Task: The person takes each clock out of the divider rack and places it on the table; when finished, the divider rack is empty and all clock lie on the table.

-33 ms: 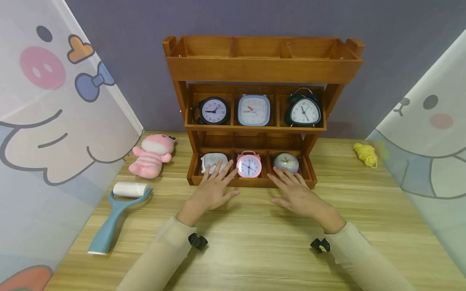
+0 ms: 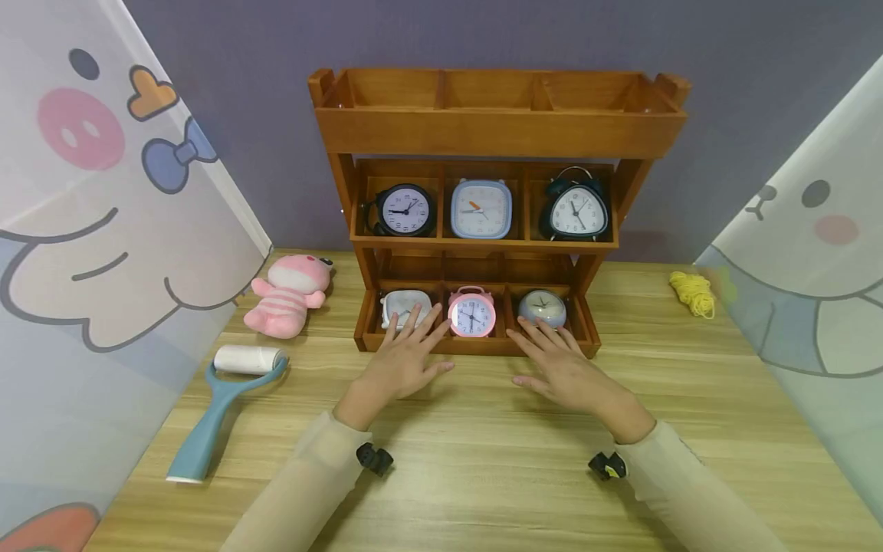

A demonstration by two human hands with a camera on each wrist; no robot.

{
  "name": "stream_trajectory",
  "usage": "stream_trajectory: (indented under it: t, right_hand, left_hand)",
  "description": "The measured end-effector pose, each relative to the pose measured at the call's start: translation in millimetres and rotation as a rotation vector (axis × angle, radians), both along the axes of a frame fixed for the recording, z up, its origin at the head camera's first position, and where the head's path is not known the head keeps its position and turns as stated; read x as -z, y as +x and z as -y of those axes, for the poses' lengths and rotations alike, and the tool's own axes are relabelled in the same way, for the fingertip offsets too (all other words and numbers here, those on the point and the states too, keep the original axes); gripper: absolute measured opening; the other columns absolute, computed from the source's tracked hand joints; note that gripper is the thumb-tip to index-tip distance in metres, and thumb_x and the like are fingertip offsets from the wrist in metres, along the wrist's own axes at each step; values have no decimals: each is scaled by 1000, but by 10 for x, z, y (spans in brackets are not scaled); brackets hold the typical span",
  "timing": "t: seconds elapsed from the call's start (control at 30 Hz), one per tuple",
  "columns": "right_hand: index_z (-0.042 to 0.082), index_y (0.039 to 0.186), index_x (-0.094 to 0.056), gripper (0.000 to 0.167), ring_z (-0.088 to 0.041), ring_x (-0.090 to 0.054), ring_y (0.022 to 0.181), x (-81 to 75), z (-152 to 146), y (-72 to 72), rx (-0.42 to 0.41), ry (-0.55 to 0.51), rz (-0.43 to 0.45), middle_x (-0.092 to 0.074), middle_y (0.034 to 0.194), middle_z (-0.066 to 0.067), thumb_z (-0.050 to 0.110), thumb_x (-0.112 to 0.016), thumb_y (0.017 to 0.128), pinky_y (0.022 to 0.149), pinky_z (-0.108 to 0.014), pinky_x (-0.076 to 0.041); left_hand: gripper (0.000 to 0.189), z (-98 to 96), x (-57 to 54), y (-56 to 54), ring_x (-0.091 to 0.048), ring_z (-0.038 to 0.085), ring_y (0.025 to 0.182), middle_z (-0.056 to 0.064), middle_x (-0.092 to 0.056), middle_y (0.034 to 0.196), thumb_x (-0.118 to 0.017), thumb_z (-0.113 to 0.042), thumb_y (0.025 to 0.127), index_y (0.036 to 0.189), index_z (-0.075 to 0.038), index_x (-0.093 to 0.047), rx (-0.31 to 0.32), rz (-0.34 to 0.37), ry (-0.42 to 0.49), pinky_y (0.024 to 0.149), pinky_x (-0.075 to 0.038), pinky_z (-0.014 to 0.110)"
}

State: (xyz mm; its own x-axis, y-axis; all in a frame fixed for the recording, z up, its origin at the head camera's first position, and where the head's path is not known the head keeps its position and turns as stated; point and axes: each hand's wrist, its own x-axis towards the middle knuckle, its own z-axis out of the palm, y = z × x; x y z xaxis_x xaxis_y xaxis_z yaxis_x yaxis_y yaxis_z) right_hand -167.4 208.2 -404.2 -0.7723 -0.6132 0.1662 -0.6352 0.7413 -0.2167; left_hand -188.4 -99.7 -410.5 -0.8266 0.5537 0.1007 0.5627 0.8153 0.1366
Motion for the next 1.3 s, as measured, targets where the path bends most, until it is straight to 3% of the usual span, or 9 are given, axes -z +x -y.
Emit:
stream_trajectory:
  t: [0.17,0.33,0.5,0.63,0.8,0.93,1.13,1.3]
  right_hand:
    - [7,151,-35,70,-41,-22,139,10,-35,-12,11,-64,-5,-26,155,-20,39,-62,95,106,-64,-17]
    - [-1,144,-42,64,-46,-36,130,3,-80,-98,59,-173,-30,-36,147,-26,26,-69,92,102,-63,-29]
    - [-5,143,-40,64,-49,-34,130,-2,-155,-268,164,-261,45,-35,145,-29,22,-69,93,101,-62,-31]
    - [-7,143,-38,66,-50,-33,129,26,-223,-444,235,-301,96,-32,145,-31,24,-69,93,101,-62,-31]
    - [-6,142,-39,65,-50,-32,129,40,-281,-650,318,-326,164,-33,143,-31,28,-66,94,101,-64,-29]
    - [-4,145,-36,68,-51,-31,129,35,-304,-767,370,-316,237,-33,142,-33,34,-63,96,101,-65,-28]
    - [-4,146,-34,73,-52,-31,129,37,-297,-867,420,-304,315,-32,143,-35,38,-63,94,101,-64,-28]
    - [-6,145,-33,75,-52,-32,128,60,-255,-923,451,-337,355,-32,141,-38,34,-67,91,102,-62,-29]
  left_hand:
    - [69,33,27,39,-4,35,145,7,-7,162,-46,-53,99,155,-17,-29,4,-5,40,111,-6,59]
    - [66,144,60,54,-16,38,143,13,-17,159,-50,-47,100,152,-10,-34,-20,-16,135,110,-19,58]
    - [54,320,111,-6,-34,42,134,22,-36,148,-59,-34,98,142,-3,-48,-91,-75,304,105,-31,56]
    - [48,473,164,-75,-36,43,130,26,-42,141,-63,-23,96,136,2,-52,-188,-80,461,104,-34,54]
    - [45,630,215,-161,-37,42,128,26,-43,138,-62,-15,94,134,4,-51,-318,-45,642,103,-33,54]
    - [44,722,263,-225,-38,41,127,25,-42,137,-59,-13,96,135,4,-50,-395,14,733,103,-33,55]
    - [44,790,342,-318,-43,41,121,25,-43,136,-57,-8,96,137,3,-48,-456,137,870,98,-38,53]
    - [42,810,364,-387,-45,41,120,25,-43,136,-54,-2,95,136,5,-50,-487,186,961,97,-39,50]
